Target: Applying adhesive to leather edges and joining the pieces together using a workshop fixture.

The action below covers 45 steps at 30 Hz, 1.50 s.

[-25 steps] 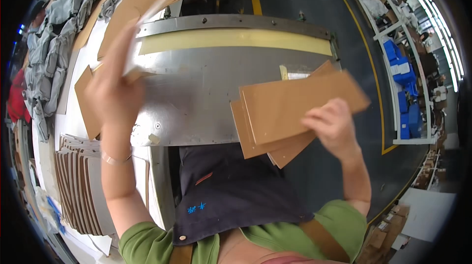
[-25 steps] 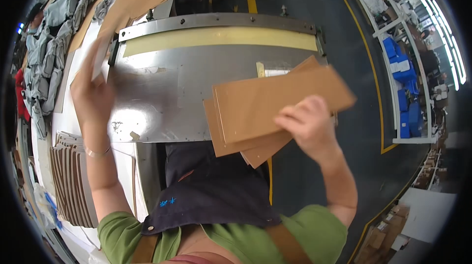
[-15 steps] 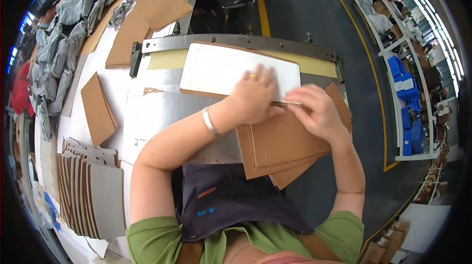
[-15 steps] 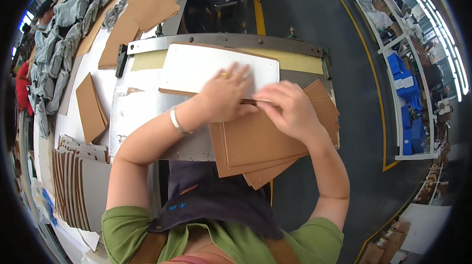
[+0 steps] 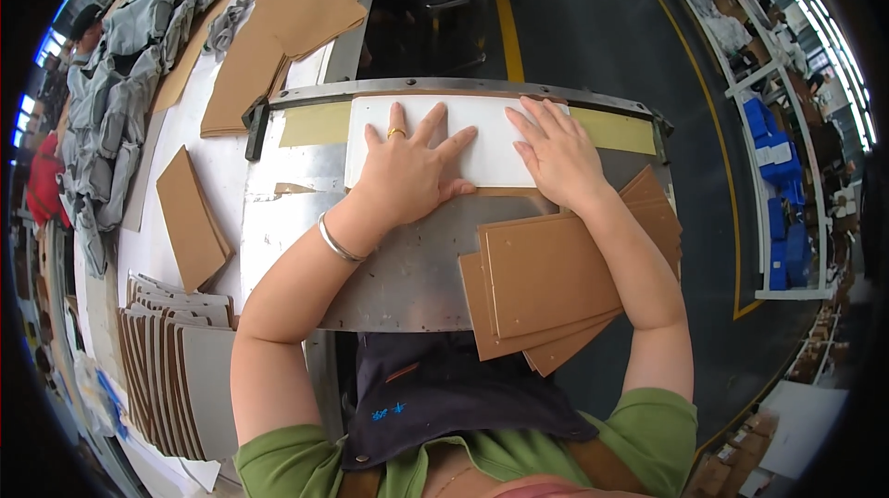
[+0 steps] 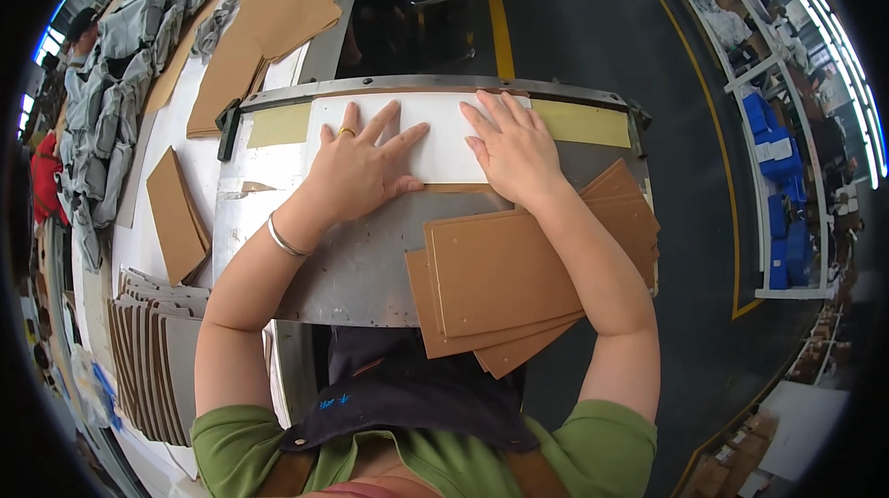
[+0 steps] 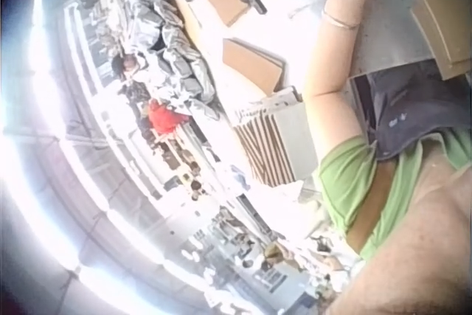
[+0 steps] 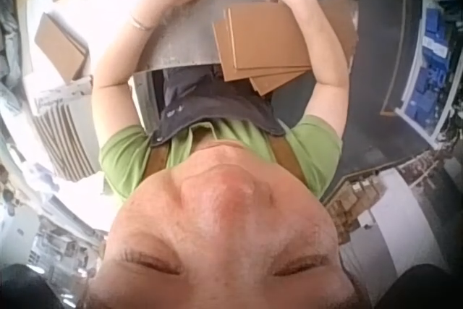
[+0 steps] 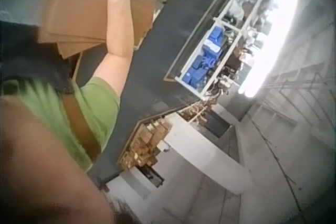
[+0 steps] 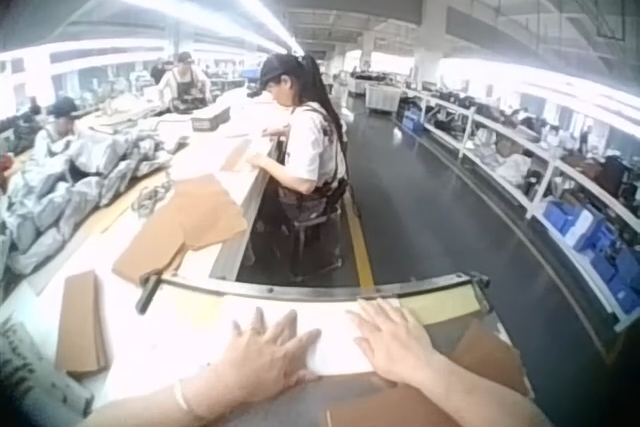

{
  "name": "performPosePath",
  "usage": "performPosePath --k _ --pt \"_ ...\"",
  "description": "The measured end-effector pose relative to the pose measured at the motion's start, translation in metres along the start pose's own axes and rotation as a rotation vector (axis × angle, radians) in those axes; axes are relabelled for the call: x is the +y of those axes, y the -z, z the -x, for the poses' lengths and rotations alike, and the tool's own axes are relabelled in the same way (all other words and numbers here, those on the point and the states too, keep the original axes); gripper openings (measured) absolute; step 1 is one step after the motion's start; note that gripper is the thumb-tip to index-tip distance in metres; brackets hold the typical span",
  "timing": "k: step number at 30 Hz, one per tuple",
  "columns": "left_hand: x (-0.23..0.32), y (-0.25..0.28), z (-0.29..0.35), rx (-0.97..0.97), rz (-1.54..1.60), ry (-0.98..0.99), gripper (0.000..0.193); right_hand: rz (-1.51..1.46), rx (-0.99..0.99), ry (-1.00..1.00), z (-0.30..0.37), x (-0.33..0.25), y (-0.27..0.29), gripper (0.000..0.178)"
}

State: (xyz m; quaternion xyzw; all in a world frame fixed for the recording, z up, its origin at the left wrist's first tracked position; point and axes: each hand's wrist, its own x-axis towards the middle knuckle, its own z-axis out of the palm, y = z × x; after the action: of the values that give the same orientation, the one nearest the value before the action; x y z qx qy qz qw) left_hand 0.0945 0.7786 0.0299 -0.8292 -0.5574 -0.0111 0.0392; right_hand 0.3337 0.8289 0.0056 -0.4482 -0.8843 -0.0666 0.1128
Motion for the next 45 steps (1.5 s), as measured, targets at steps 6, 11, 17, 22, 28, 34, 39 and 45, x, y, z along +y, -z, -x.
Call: performPosePath --k 6,11,17,22,28,34,39,45 --pt "0.0 -0.001 0.006 0.005 0.025 -0.005 0.068 -0.113 -0.015 -0.046 -0.004 -0.004 0.01 0.04" --pt "-0.002 -0.003 0.002 0.016 0.061 -0.017 0.069 0.005 0.081 -0.017 0.002 -0.003 0.006 0.039" --pt "-0.002 0.004 0.0 -0.063 0.12 -0.009 0.07 -0.051 0.061 -0.038 0.003 -0.003 0.006 0.042" --pt "-0.002 -0.001 0.005 -0.049 0.105 -0.002 0.07 -0.056 0.078 -0.002 0.0 -0.005 0.01 0.041" --pt "0.01 -0.006 0.015 0.052 0.095 -0.09 0.069 -0.338 -0.089 0.016 -0.039 0.003 0.025 0.047" --pt "0.016 0.0 0.01 0.084 0.247 -0.227 0.071 -0.502 -0.389 -0.153 -0.076 0.0 0.045 0.046" --pt "0.001 0.04 0.009 0.858 0.376 -0.211 0.055 -0.987 0.294 -0.258 -0.064 0.0 0.105 0.035" --pt "0.02 0.04 0.014 0.569 0.299 -0.229 0.072 -1.691 0.084 -0.689 0.01 -0.041 0.058 0.021"
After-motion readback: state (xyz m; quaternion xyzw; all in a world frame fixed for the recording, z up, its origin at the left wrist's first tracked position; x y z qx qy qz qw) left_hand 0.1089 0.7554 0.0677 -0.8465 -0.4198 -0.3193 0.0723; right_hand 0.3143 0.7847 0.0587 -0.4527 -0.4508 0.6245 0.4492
